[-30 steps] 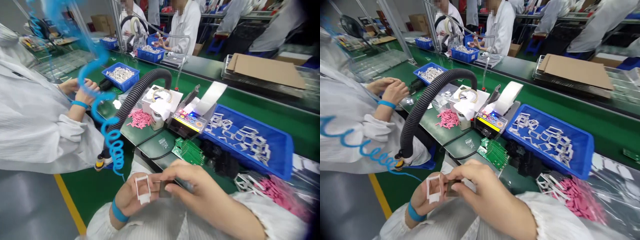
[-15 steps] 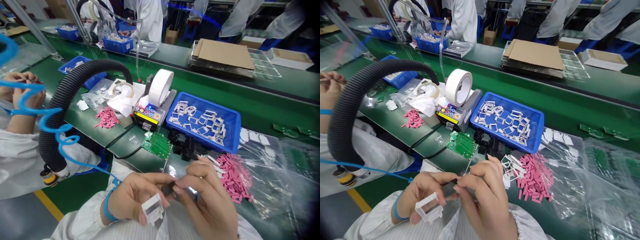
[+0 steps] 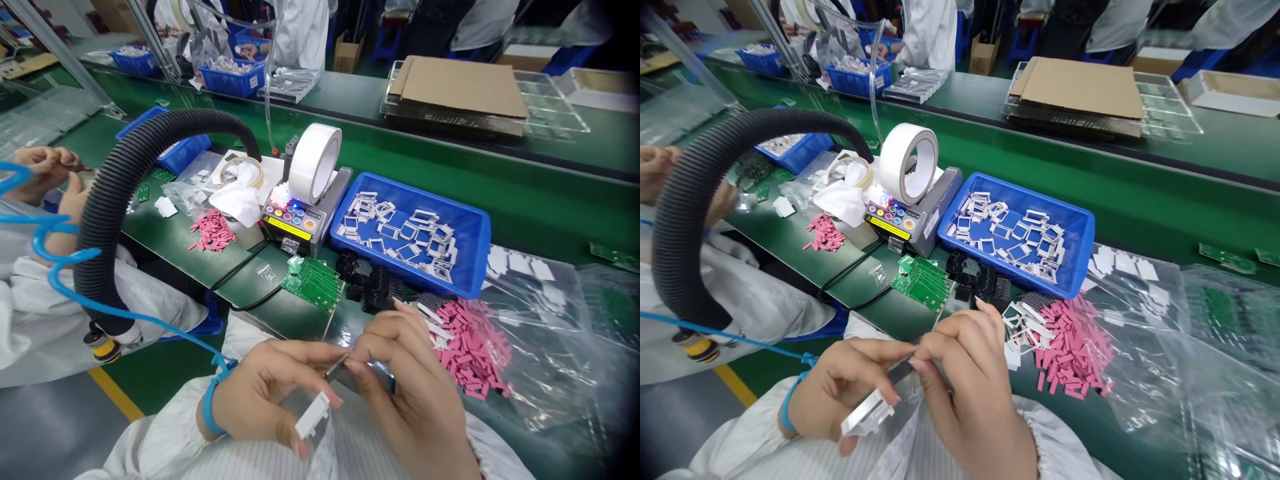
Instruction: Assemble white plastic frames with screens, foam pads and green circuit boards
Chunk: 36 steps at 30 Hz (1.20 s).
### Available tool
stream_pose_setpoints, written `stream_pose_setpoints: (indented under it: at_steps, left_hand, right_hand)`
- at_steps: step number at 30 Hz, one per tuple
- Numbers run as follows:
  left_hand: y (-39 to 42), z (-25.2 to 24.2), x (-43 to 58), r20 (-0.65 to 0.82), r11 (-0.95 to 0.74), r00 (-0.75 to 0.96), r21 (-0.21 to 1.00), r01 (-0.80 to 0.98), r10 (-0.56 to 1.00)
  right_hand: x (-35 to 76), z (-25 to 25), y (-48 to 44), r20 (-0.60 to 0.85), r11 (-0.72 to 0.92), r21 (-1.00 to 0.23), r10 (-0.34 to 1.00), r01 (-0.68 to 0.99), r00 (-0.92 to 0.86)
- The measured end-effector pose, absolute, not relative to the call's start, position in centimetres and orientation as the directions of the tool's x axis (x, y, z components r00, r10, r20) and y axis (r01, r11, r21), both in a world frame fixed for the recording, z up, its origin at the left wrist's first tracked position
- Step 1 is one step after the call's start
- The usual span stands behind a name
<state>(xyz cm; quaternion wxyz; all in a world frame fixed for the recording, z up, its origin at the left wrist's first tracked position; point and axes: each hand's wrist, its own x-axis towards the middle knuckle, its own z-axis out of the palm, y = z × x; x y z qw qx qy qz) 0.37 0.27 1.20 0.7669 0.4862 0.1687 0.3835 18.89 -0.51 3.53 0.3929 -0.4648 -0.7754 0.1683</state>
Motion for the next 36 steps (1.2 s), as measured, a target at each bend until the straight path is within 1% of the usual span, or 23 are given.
stream_pose_setpoints:
  at_steps: [3, 5, 8, 9, 10, 11, 13, 15, 16, 18, 20, 22, 24, 26, 28, 29, 31, 32, 34, 35, 36]
  left_hand:
    - [-0.1, 0.8, 0.5, 0.035, 0.278, 0.619, 0.873, -0.402, 0.785]
    - [-0.2, 0.4, 0.7, -0.067, 0.362, 0.579, 0.836, -0.411, 0.812]
    - [0.0, -0.3, 0.7, -0.237, 0.505, 0.505, 0.704, -0.5, 0.83]
    - [0.2, -0.6, 0.5, -0.271, 0.523, 0.478, 0.66, -0.539, 0.835]
    - [0.4, -0.8, 0.3, -0.292, 0.528, 0.455, 0.627, -0.573, 0.841]
    - [0.6, -0.9, 0.1, -0.302, 0.526, 0.438, 0.603, -0.6, 0.847]
    - [0.9, -1.2, -0.5, -0.31, 0.524, 0.425, 0.565, -0.637, 0.85]
    - [1.0, -1.3, -0.8, -0.313, 0.553, 0.458, 0.532, -0.642, 0.832]
    - [1.0, -1.3, -0.8, -0.311, 0.567, 0.477, 0.52, -0.639, 0.822]
    - [0.9, -1.2, -0.7, -0.302, 0.586, 0.508, 0.512, -0.628, 0.807]
    - [0.7, -1.0, -0.3, -0.285, 0.594, 0.531, 0.517, -0.616, 0.798]
    - [0.5, -0.7, 0.0, -0.269, 0.601, 0.552, 0.519, -0.607, 0.79]
    - [0.4, -0.4, 0.2, -0.277, 0.616, 0.565, 0.518, -0.594, 0.778]
    - [0.3, -0.2, 0.3, -0.304, 0.627, 0.561, 0.521, -0.578, 0.77]
    - [0.3, -0.1, 0.3, -0.329, 0.626, 0.541, 0.523, -0.579, 0.774]
    - [0.3, 0.0, 0.3, -0.325, 0.62, 0.534, 0.516, -0.591, 0.78]
    - [0.4, -0.1, 0.3, -0.283, 0.604, 0.539, 0.487, -0.631, 0.793]
    - [0.4, -0.1, 0.4, -0.237, 0.592, 0.553, 0.471, -0.654, 0.799]
    - [0.4, -0.3, 0.5, -0.14, 0.587, 0.596, 0.447, -0.675, 0.791]
    - [0.3, -0.4, 0.6, -0.102, 0.592, 0.618, 0.442, -0.674, 0.779]
    - [0.2, -0.6, 0.6, -0.079, 0.596, 0.635, 0.447, -0.666, 0.769]
  right_hand:
    - [18.9, 3.3, -0.4, 0.436, 0.507, -0.603, 0.856, 0.616, -0.277]
    - [19.0, 3.3, -0.5, 0.409, 0.512, -0.6, 0.857, 0.614, -0.315]
    - [19.2, 2.8, -0.9, 0.317, 0.486, -0.659, 0.871, 0.574, -0.375]
    - [19.3, 2.2, -1.0, 0.266, 0.462, -0.673, 0.88, 0.577, -0.394]
    - [19.2, 1.4, -1.2, 0.207, 0.438, -0.66, 0.887, 0.611, -0.412]
    - [19.2, 0.3, -1.2, 0.15, 0.42, -0.618, 0.893, 0.664, -0.425]
    - [19.1, -2.0, -1.1, 0.064, 0.41, -0.475, 0.899, 0.779, -0.434]
    - [19.1, -3.6, -0.7, 0.038, 0.414, -0.38, 0.901, 0.827, -0.433]
    - [19.3, -3.8, -0.4, 0.045, 0.413, -0.372, 0.902, 0.831, -0.429]
    - [19.6, -2.7, 0.2, 0.115, 0.426, -0.419, 0.901, 0.802, -0.418]
    - [19.8, -0.4, 0.6, 0.263, 0.486, -0.471, 0.874, 0.736, -0.409]
    - [19.5, 1.9, 0.8, 0.372, 0.563, -0.468, 0.825, 0.681, -0.426]
    - [18.8, 3.2, 0.9, 0.405, 0.604, -0.43, 0.793, 0.671, -0.454]
    - [18.0, 3.6, 0.9, 0.413, 0.612, -0.418, 0.786, 0.671, -0.46]
    - [17.7, 3.3, 1.0, 0.429, 0.612, -0.439, 0.786, 0.658, -0.445]
    - [17.6, 3.1, 1.0, 0.437, 0.607, -0.469, 0.791, 0.641, -0.429]
    - [17.7, 2.8, 1.0, 0.447, 0.59, -0.587, 0.807, 0.554, -0.386]
    - [17.8, 2.7, 1.0, 0.447, 0.571, -0.675, 0.821, 0.467, -0.357]
    - [17.6, 2.5, 1.0, 0.401, 0.471, -0.86, 0.862, 0.196, -0.309]
    - [17.4, 2.4, 0.9, 0.36, 0.386, -0.922, 0.883, 0.032, -0.302]
    - [17.1, 2.2, 0.8, 0.315, 0.29, -0.949, 0.898, -0.126, -0.307]
